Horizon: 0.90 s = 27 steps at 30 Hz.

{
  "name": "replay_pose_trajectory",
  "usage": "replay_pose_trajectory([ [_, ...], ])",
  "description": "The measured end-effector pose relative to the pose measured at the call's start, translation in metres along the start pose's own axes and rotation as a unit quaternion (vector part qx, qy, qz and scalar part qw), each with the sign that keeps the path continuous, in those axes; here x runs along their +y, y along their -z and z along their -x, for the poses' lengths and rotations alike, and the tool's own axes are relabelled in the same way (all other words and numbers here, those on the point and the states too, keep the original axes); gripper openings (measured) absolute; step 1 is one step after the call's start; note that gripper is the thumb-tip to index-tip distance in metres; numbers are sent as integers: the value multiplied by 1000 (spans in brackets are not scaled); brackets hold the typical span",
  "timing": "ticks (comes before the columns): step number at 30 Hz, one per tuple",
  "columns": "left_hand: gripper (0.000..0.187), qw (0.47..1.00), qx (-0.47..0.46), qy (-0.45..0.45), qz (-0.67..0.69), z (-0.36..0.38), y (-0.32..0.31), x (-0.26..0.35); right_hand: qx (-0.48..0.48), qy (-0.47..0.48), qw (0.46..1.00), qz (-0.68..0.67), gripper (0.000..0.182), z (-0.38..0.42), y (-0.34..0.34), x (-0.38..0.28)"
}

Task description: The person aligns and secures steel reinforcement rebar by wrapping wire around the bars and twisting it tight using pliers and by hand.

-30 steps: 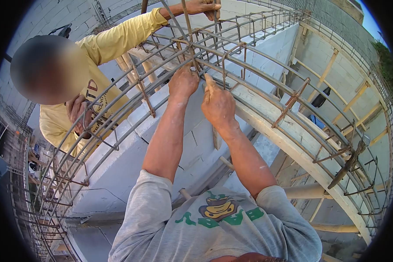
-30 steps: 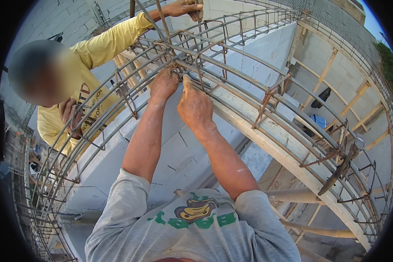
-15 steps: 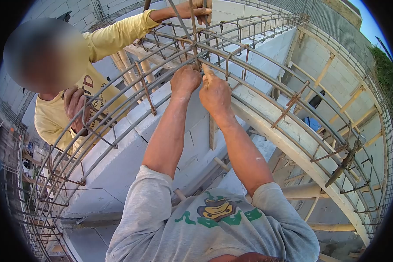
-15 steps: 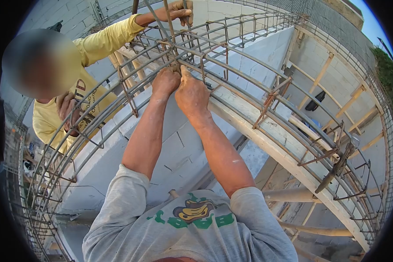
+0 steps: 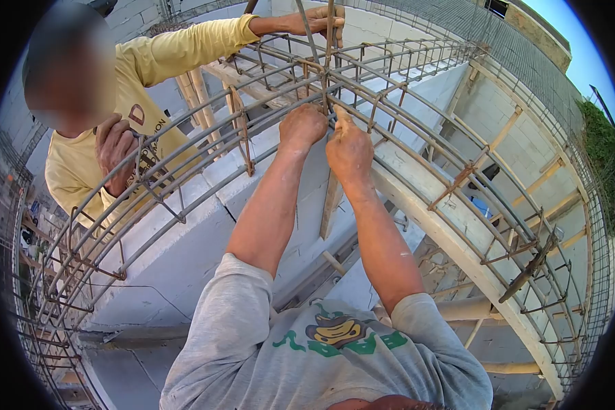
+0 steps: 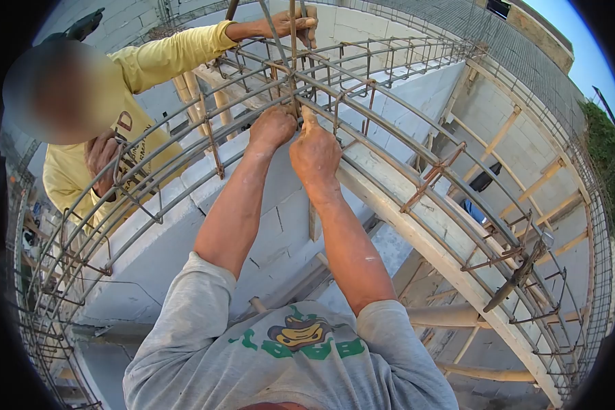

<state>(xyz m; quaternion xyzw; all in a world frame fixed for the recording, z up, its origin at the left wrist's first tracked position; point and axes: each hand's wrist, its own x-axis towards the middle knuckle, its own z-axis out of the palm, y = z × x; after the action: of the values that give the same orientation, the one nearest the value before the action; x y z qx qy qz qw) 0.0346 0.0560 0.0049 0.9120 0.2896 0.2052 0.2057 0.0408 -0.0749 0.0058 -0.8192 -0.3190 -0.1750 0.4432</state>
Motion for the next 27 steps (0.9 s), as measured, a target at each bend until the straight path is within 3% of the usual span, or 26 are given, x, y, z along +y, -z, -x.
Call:
replay_pose_trajectory([
  [7,34,1000,2,-4,-1,-5,-6,-4,42,-5,990,-136,43,5,-18,13],
  [11,36,999,-30,-7,8,-4,4,1,-33,-74,971,-225,48,6,-32,24],
  [16,37,999,-4,-14,37,2,6,3,-37,-83,978,-189,50,9,-37,20],
  [22,37,999,-33,13,22,0,8,4,38,8,992,-117,48,6,-24,20],
  [25,37,998,-33,5,54,-2,5,0,-19,12,997,-71,48,1,-14,10],
  [27,37,997,-8,3,75,-1,6,1,0,33,998,-51,47,0,-21,15],
])
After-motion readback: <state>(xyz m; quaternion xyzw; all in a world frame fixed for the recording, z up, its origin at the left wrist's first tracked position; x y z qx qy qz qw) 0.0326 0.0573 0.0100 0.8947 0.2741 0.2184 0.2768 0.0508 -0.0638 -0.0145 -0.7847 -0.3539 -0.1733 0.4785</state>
